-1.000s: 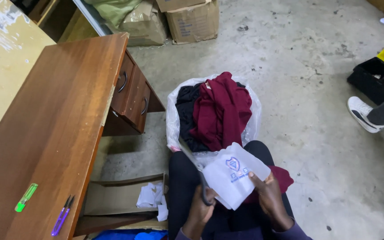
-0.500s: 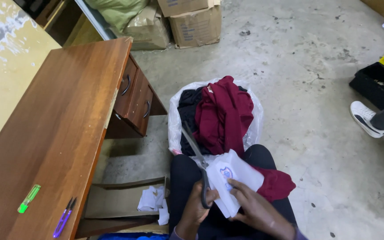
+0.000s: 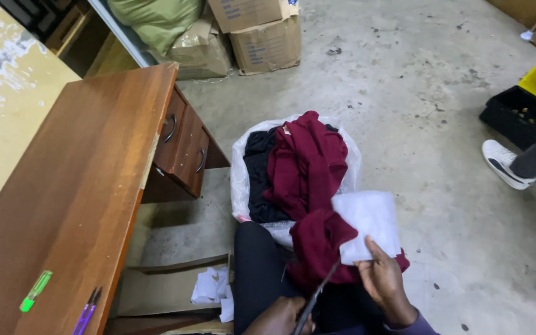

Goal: Trimming excess embroidery backing from the inside of a sweatshirt using scissors in a factory setting.

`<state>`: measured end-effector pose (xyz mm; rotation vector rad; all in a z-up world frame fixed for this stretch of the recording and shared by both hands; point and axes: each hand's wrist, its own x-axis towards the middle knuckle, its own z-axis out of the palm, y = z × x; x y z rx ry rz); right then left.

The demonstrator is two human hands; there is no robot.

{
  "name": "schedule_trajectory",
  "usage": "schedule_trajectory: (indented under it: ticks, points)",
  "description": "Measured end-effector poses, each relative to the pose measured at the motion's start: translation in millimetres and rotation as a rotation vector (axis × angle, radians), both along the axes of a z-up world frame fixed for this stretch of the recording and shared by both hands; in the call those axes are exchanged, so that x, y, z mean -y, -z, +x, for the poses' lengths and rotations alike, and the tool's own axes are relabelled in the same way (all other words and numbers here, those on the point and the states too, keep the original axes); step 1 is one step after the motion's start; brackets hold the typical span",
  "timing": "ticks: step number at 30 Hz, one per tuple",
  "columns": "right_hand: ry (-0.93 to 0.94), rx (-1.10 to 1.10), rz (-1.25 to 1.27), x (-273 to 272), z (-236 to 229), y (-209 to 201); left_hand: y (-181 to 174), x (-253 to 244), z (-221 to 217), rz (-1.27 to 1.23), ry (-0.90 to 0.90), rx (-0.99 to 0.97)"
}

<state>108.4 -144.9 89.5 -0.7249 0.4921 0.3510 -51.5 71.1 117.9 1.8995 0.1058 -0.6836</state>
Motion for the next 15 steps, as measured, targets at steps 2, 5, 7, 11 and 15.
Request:
schedule_trajectory:
  ticks: [2, 5, 7, 11, 15]
  points:
    - [0.077, 0.088, -0.025, -3.1, -1.9, -13.0, 21.2, -6.9, -2.3, 0.104, 0.207, 0.091]
    - [0.18, 0.149, -0.062, -10.6, -12.6, -18.8, 37.0, -7.9, -2.3, 0.235, 0.368, -0.104]
    - [-0.081, 0.87, -1.383, 15.0, -14.1, 79.3, 9.4, -5.9, 2.0, 0.199, 0.303, -0.205]
    - [0.097, 0.958, -1.305, 2.0, -11.0, 79.1, 36.6, -11.0, -2.3, 0.238, 0.323, -0.118]
    - [0.014, 0.279, -0.619, -19.0, -22.3, -26.6, 32.4, -14.3, -6.5, 0.284, 0.407, -0.157]
